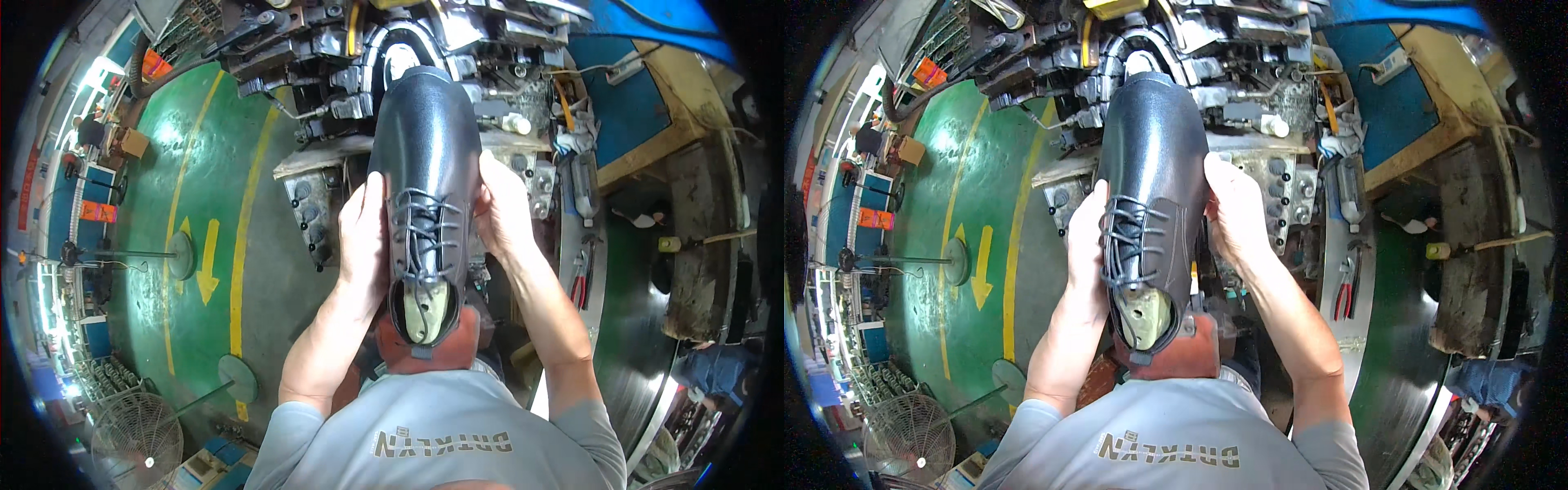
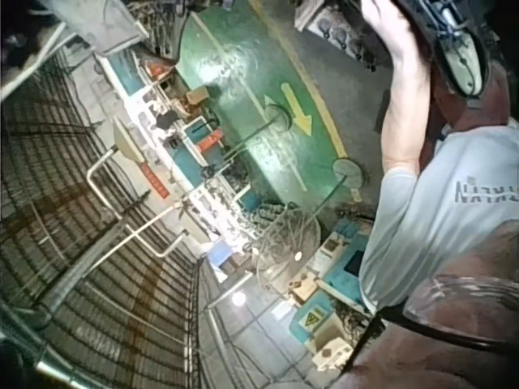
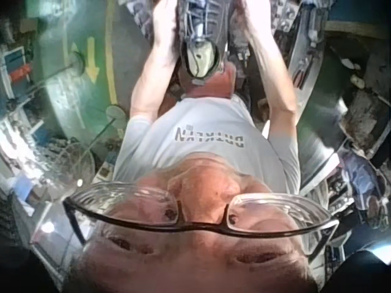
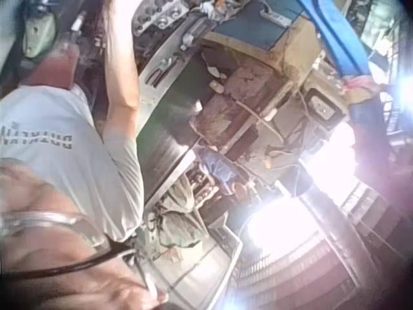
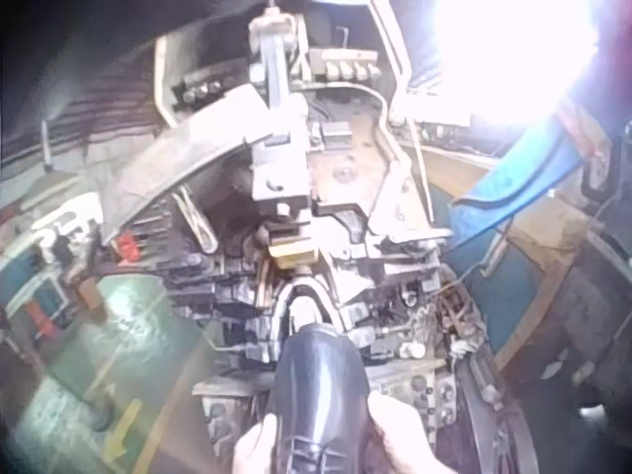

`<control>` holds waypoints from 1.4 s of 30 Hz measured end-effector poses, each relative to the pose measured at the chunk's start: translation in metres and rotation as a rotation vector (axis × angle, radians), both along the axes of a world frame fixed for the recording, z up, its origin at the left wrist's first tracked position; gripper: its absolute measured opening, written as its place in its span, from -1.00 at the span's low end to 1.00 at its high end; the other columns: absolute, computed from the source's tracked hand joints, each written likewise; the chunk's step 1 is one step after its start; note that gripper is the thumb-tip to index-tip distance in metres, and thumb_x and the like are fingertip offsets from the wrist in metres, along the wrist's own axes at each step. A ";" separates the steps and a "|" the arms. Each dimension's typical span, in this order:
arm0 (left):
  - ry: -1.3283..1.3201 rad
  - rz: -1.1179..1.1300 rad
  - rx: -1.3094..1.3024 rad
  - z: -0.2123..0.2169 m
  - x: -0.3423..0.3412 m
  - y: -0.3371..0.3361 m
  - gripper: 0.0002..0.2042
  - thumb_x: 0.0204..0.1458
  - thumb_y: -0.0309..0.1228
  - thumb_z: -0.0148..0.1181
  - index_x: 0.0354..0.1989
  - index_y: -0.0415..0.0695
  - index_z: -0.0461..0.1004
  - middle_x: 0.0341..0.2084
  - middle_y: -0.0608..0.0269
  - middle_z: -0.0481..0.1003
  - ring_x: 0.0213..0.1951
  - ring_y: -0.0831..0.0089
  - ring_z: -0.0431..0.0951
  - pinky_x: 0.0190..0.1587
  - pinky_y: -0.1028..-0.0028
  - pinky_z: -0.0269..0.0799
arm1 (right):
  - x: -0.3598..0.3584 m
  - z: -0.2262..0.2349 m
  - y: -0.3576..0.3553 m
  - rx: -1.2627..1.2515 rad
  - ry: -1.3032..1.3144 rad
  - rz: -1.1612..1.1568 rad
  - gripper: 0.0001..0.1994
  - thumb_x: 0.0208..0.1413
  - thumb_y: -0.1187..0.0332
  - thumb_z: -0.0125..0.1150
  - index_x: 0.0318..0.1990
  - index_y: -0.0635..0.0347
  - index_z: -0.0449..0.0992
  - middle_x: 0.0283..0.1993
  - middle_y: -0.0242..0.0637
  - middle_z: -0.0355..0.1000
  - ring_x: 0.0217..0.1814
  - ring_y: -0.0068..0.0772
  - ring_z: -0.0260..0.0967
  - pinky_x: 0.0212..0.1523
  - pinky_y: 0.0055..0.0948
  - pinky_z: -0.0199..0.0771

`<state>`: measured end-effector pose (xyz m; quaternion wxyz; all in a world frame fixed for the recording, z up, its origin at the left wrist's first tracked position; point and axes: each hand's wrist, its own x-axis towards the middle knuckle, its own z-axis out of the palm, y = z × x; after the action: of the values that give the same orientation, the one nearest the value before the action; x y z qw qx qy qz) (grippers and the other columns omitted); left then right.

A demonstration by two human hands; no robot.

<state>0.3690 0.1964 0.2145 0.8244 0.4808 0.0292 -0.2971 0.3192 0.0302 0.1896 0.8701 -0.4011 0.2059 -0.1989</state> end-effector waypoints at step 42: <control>0.059 0.164 -0.030 -0.044 0.115 -0.055 -0.63 0.27 -0.15 -0.02 -0.13 -0.26 0.47 -0.29 0.21 0.54 -0.31 0.46 0.54 -0.21 0.41 0.50 | 0.108 -0.047 -0.021 0.394 -0.128 0.017 -0.76 0.25 0.25 0.07 -0.12 0.25 0.47 -0.15 -0.22 0.49 -0.17 -0.32 0.48 -0.12 -0.25 0.54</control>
<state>0.4838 0.1412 0.1706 0.8518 0.4554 0.0883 -0.2433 0.4271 0.0093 0.1421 0.9447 -0.2115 0.1818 -0.1723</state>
